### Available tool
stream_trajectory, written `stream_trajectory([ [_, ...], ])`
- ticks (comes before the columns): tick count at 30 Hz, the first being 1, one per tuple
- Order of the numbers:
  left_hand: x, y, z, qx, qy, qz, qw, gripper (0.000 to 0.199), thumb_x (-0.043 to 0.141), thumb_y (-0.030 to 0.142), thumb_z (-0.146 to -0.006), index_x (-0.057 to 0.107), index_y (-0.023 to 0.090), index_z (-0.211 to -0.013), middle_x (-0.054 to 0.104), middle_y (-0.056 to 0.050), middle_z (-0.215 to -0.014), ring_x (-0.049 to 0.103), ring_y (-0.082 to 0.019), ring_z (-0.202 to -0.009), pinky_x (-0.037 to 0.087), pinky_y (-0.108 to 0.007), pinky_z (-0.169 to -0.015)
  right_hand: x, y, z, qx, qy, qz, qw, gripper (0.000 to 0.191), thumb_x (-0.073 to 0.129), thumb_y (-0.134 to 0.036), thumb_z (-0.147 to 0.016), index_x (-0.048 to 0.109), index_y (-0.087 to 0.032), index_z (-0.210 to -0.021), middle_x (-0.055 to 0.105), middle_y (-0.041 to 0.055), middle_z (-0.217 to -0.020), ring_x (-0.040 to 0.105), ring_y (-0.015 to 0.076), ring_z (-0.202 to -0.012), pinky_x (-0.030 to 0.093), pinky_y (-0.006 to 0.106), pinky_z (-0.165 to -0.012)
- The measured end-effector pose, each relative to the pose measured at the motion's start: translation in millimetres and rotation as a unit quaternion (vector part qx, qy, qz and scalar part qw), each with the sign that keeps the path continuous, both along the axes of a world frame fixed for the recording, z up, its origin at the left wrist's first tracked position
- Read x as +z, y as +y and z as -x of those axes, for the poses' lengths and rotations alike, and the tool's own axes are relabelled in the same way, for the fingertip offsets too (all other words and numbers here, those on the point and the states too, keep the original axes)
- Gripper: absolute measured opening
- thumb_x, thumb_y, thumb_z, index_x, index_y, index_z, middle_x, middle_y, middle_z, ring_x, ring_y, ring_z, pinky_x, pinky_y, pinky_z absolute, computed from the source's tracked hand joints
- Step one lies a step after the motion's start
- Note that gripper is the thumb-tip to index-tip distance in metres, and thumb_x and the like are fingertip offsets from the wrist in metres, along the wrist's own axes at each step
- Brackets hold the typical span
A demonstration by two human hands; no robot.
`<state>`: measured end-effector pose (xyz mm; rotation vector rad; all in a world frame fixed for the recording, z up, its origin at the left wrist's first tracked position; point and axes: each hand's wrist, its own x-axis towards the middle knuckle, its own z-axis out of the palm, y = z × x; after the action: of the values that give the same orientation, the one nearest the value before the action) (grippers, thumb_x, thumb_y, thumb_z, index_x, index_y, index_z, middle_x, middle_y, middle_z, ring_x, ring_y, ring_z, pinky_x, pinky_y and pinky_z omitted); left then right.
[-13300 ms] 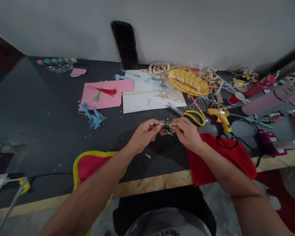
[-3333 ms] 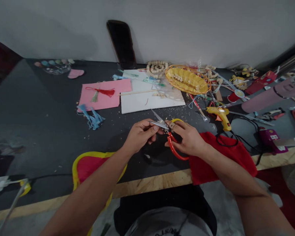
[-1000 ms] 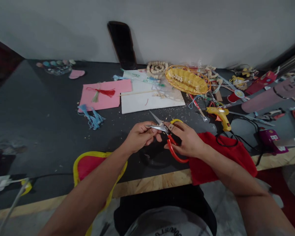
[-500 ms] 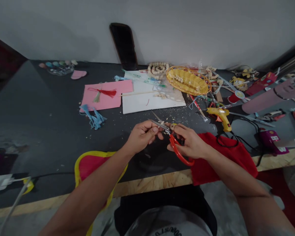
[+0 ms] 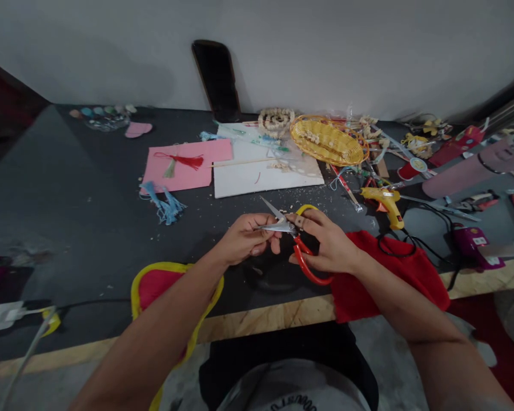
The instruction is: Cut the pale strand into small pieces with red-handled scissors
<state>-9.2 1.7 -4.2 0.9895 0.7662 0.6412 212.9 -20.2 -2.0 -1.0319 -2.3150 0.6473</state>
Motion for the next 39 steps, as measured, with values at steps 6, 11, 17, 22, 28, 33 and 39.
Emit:
stream_trajectory([
  [6, 2.4, 1, 1, -0.021, 0.001, 0.043, 0.999, 0.039, 0.078, 0.045, -0.068, 0.058, 0.011, -0.070, 0.065, -0.005, -0.050, 0.032, -0.001, -0.028, 0.016, -0.014, -0.031, -1.4, 2, -2, 0.047, -0.001, -0.038, 0.998, 0.074, 0.066, -0.049, -0.081, 0.038, -0.020, -0.144, 0.057, 0.0153, -0.124, 0.054, 0.0279, -0.114, 0.050, 0.045, -0.097],
  [11, -1.0, 0, -5, 0.032, 0.014, 0.019, 0.999, 0.037, 0.076, 0.045, -0.070, 0.060, 0.011, -0.074, 0.066, -0.004, -0.054, 0.033, -0.001, -0.032, 0.020, -0.015, -0.034, 0.1, 0, -1, -0.004, -0.039, 0.007, 0.999, 0.070, 0.066, -0.050, -0.082, 0.044, -0.017, -0.140, 0.058, 0.0167, -0.120, 0.057, 0.0282, -0.112, 0.051, 0.045, -0.096],
  [17, -2.4, -2, -10, 0.115, 0.053, -0.067, 0.990, 0.030, 0.074, 0.039, -0.073, 0.064, 0.013, -0.084, 0.072, -0.007, -0.075, 0.042, -0.004, -0.040, 0.027, -0.016, -0.036, 0.9, 0, 3, -0.042, -0.026, 0.030, 0.998, 0.068, 0.066, -0.050, -0.081, 0.045, -0.020, -0.138, 0.058, 0.0142, -0.122, 0.055, 0.0274, -0.115, 0.049, 0.046, -0.099],
  [22, 0.8, -3, -8, 0.095, 0.063, -0.059, 0.992, 0.024, 0.072, 0.035, -0.074, 0.061, 0.013, -0.075, 0.071, -0.006, -0.071, 0.039, -0.003, -0.037, 0.024, -0.016, -0.034, 1.3, -1, 1, -0.049, -0.063, 0.017, 0.997, 0.074, 0.068, -0.054, -0.078, 0.043, -0.024, -0.140, 0.055, 0.0133, -0.122, 0.054, 0.0287, -0.116, 0.050, 0.048, -0.097],
  [28, 1.4, -1, -3, 0.031, 0.037, -0.020, 0.999, 0.025, 0.075, 0.033, -0.071, 0.061, 0.012, -0.071, 0.070, -0.006, -0.064, 0.038, -0.002, -0.034, 0.022, -0.016, -0.034, -2.4, 0, -1, -0.005, -0.054, 0.000, 0.999, 0.078, 0.067, -0.055, -0.078, 0.042, -0.017, -0.141, 0.054, 0.0156, -0.121, 0.051, 0.0292, -0.117, 0.048, 0.048, -0.101],
  [33, 1.5, -2, -5, 0.053, 0.025, -0.007, 0.998, 0.027, 0.076, 0.035, -0.070, 0.061, 0.012, -0.072, 0.069, -0.005, -0.062, 0.035, -0.002, -0.033, 0.021, -0.016, -0.033, -5.8, -2, 3, -0.022, -0.060, -0.004, 0.998, 0.072, 0.066, -0.051, -0.081, 0.042, -0.018, -0.140, 0.055, 0.0161, -0.119, 0.054, 0.0289, -0.113, 0.050, 0.048, -0.097],
  [39, -1.7, -3, -9, 0.067, 0.015, -0.065, 0.996, 0.031, 0.075, 0.041, -0.072, 0.064, 0.013, -0.079, 0.068, -0.004, -0.064, 0.039, -0.003, -0.037, 0.028, -0.017, -0.036, 4.3, -6, 4, -0.023, -0.041, 0.028, 0.999, 0.064, 0.066, -0.048, -0.082, 0.048, -0.015, -0.135, 0.058, 0.0172, -0.119, 0.056, 0.0288, -0.113, 0.051, 0.046, -0.096],
])
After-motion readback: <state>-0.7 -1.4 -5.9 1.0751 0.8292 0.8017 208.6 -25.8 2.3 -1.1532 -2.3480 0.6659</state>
